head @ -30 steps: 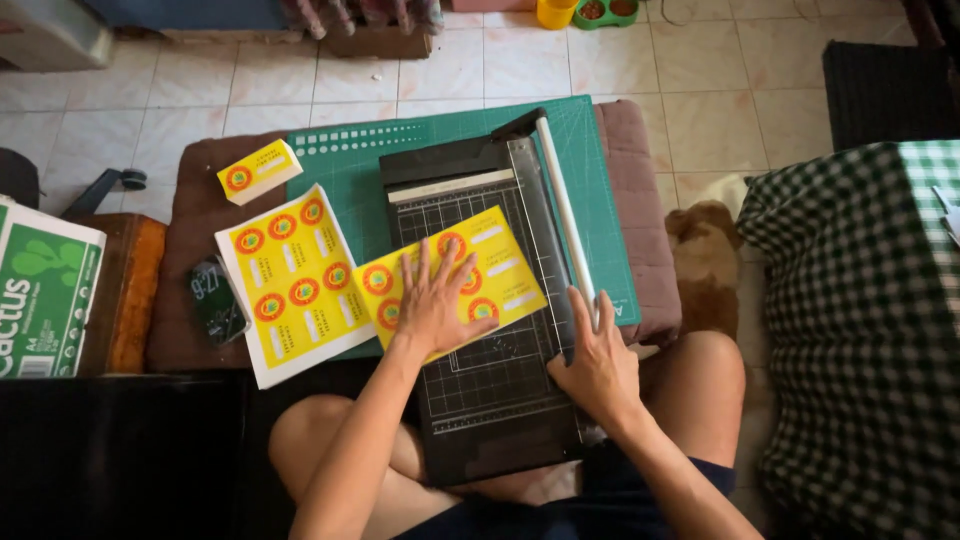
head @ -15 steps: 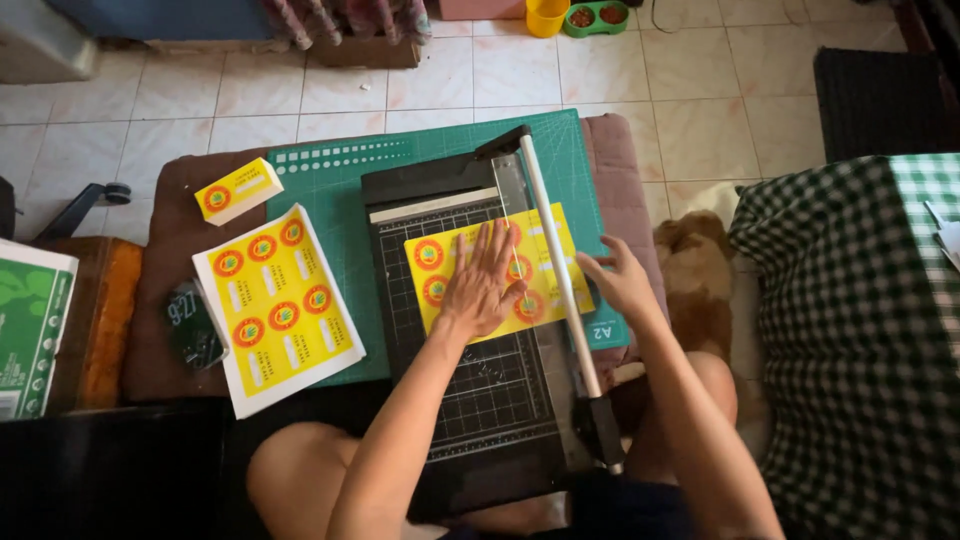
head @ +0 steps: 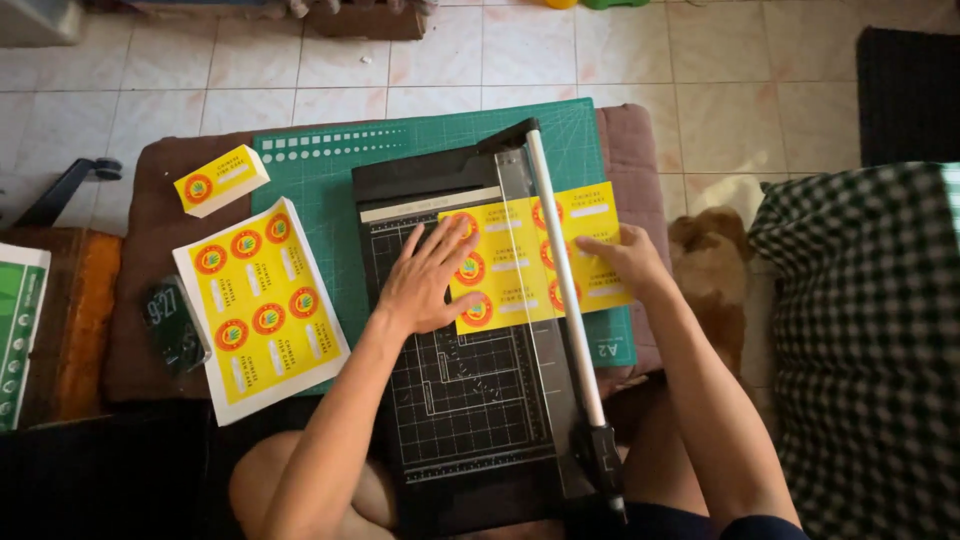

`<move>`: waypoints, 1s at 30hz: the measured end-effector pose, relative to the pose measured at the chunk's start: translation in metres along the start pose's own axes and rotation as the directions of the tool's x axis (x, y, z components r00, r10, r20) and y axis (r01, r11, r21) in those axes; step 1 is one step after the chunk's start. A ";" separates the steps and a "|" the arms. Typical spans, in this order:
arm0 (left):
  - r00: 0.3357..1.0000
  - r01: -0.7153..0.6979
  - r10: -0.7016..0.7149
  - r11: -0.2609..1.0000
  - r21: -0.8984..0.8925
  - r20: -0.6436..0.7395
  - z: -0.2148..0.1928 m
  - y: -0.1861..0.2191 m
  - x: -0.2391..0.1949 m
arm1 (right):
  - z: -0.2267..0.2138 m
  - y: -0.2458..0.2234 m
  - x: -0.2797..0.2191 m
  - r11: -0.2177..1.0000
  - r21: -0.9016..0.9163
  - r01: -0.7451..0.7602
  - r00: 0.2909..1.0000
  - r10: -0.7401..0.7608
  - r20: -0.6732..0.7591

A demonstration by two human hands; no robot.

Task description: Cutting printed label sheets into smaller sections using a manual paper trimmer.

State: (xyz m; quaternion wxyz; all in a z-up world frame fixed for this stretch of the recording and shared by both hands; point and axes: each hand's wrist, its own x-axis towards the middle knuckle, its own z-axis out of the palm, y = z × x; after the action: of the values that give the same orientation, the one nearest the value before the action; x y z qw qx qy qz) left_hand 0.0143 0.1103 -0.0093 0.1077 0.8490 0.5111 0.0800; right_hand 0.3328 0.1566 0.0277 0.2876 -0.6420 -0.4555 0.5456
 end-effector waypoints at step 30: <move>0.991 0.092 -0.084 0.993 -0.072 0.101 -0.012 0.002 0.020 | -0.007 -0.019 0.010 0.998 -0.029 -0.049 0.998 0.050 0.032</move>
State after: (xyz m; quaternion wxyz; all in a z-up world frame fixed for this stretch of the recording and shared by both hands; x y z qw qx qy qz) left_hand 0.0229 0.1285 0.0034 0.1685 0.8238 0.5386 0.0528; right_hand 0.3342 0.1743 0.0418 0.2575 -0.6481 -0.4515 0.5565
